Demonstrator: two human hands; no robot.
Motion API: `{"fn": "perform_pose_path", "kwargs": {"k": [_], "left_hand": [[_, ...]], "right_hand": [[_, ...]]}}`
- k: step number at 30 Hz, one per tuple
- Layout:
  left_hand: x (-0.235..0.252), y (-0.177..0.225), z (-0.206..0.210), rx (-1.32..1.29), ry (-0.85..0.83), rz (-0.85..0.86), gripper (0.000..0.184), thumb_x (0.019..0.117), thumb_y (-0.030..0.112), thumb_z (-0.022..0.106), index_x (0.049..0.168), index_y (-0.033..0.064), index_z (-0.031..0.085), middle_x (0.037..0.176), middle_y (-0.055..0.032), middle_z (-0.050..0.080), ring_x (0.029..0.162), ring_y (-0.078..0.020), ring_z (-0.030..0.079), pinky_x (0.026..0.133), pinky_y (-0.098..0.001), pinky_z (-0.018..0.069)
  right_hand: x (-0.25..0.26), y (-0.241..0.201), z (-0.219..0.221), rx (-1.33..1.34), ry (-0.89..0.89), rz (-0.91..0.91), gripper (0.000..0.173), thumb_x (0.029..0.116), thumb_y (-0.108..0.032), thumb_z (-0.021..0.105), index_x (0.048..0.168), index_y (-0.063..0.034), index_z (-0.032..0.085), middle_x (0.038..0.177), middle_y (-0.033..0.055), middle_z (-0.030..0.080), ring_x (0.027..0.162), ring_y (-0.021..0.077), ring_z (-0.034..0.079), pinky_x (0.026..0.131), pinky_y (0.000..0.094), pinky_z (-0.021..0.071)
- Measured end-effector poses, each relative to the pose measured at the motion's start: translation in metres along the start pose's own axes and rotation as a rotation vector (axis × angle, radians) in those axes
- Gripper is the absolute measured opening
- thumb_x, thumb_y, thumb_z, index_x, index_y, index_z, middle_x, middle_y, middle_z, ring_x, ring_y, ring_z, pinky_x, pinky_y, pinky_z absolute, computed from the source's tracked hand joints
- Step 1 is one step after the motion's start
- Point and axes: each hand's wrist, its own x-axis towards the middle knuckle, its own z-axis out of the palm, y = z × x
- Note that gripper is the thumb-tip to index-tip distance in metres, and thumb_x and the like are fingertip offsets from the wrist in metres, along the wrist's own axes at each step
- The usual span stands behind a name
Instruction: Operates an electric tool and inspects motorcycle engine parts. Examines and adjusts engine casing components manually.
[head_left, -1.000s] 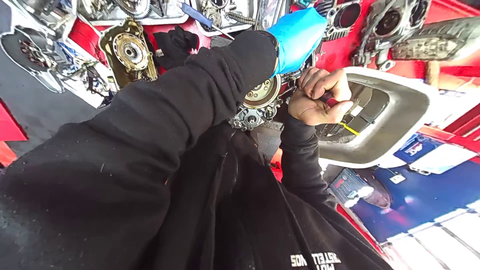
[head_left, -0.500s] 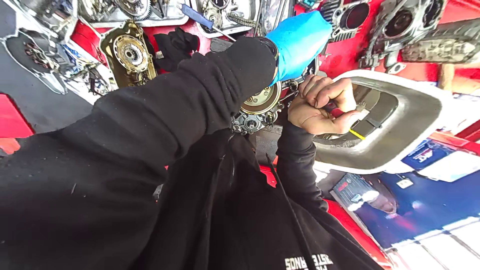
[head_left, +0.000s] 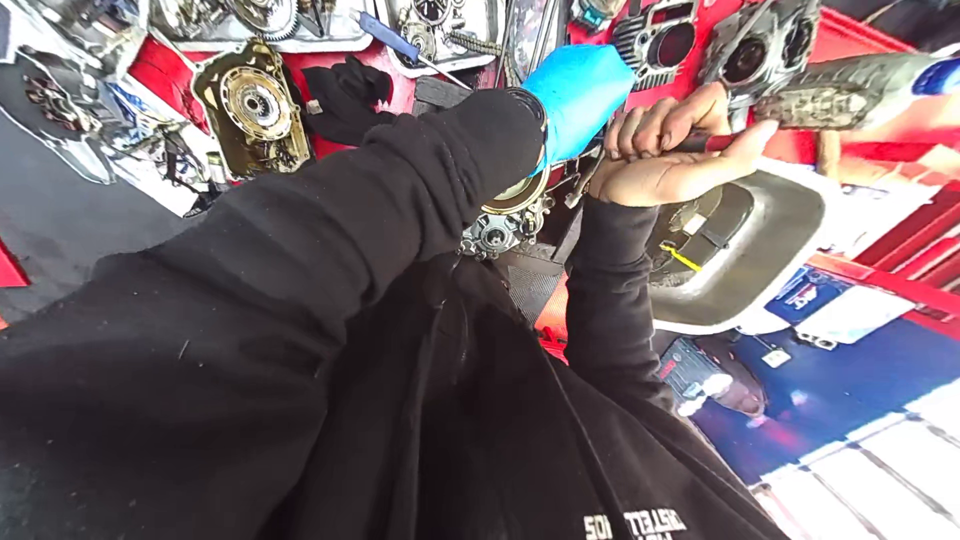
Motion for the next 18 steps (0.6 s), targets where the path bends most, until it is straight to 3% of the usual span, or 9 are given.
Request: {"fn": "perform_pose_path", "kwargs": {"k": [3,7,13,18], "left_hand": [[0.002,-0.004,0.004,-0.065,0.019,-0.072,0.017,0.0875,0.012,0.070,0.102,0.0046,0.073,0.114,-0.0179,0.069,0.114,-0.0383,0.064,0.093,-0.0588,0.0515],[0.006,-0.002,0.007,-0.091,0.043,-0.125,0.014,0.0870,0.012,0.071,0.099,0.0067,0.073,0.112,-0.0145,0.070,0.112,-0.0344,0.066,0.095,-0.0546,0.0524],[0.013,-0.008,0.010,-0.122,0.052,-0.139,0.014,0.0866,0.016,0.072,0.096,0.0064,0.075,0.110,-0.0143,0.071,0.112,-0.0323,0.066,0.099,-0.0522,0.0508],[0.014,-0.008,0.010,-0.137,0.050,-0.146,0.016,0.0863,0.017,0.073,0.097,0.0062,0.074,0.109,-0.0130,0.072,0.111,-0.0307,0.066,0.100,-0.0511,0.0499]], "right_hand": [[0.013,0.000,0.000,0.025,0.013,0.066,0.068,0.1068,-0.052,0.004,0.065,-0.0139,0.041,0.044,0.0002,0.039,0.036,0.0142,0.041,0.039,0.0293,0.0385],[0.025,-0.002,0.007,-0.016,0.050,0.138,0.063,0.1088,-0.047,0.008,0.067,-0.0135,0.041,0.045,0.0003,0.038,0.036,0.0137,0.039,0.036,0.0285,0.0381],[0.036,0.000,0.013,-0.120,0.155,0.235,0.063,0.1106,-0.046,0.003,0.072,-0.0133,0.041,0.044,-0.0002,0.036,0.033,0.0123,0.036,0.033,0.0266,0.0357],[0.045,0.006,0.011,-0.207,0.166,0.318,0.061,0.1113,-0.040,0.004,0.070,-0.0132,0.040,0.045,-0.0004,0.036,0.034,0.0116,0.034,0.034,0.0263,0.0351]]}}
